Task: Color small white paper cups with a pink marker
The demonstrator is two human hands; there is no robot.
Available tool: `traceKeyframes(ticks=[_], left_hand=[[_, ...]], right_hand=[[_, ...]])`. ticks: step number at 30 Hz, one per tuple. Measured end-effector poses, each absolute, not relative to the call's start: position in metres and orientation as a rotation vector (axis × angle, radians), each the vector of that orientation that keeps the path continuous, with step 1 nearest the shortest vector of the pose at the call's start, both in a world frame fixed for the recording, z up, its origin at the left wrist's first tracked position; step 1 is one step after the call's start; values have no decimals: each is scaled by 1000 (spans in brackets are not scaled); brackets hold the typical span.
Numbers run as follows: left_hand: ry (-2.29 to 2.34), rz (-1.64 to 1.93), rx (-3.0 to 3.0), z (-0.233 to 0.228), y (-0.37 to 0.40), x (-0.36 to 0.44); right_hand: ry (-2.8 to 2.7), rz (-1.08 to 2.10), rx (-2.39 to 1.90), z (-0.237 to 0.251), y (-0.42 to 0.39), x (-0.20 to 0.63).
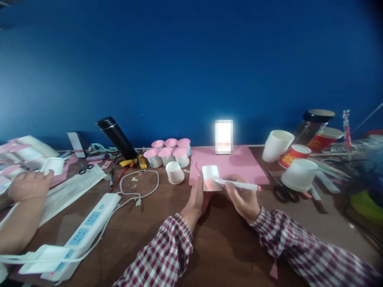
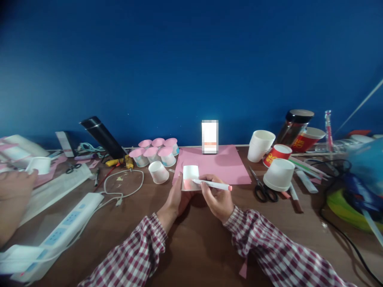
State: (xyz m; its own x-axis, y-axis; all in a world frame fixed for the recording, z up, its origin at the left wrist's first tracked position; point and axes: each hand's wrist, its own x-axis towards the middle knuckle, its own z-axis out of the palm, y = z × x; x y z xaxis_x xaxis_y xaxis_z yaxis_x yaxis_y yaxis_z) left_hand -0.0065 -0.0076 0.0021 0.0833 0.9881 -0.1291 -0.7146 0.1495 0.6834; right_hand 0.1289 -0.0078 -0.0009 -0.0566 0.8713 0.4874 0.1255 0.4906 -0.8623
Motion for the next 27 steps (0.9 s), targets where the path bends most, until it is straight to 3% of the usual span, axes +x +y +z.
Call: traceKeyframes(ticks=[27], left_hand=[[605, 1356, 489, 3, -9, -8]], right_hand=[[-1479, 850, -868, 2, -11, 127]])
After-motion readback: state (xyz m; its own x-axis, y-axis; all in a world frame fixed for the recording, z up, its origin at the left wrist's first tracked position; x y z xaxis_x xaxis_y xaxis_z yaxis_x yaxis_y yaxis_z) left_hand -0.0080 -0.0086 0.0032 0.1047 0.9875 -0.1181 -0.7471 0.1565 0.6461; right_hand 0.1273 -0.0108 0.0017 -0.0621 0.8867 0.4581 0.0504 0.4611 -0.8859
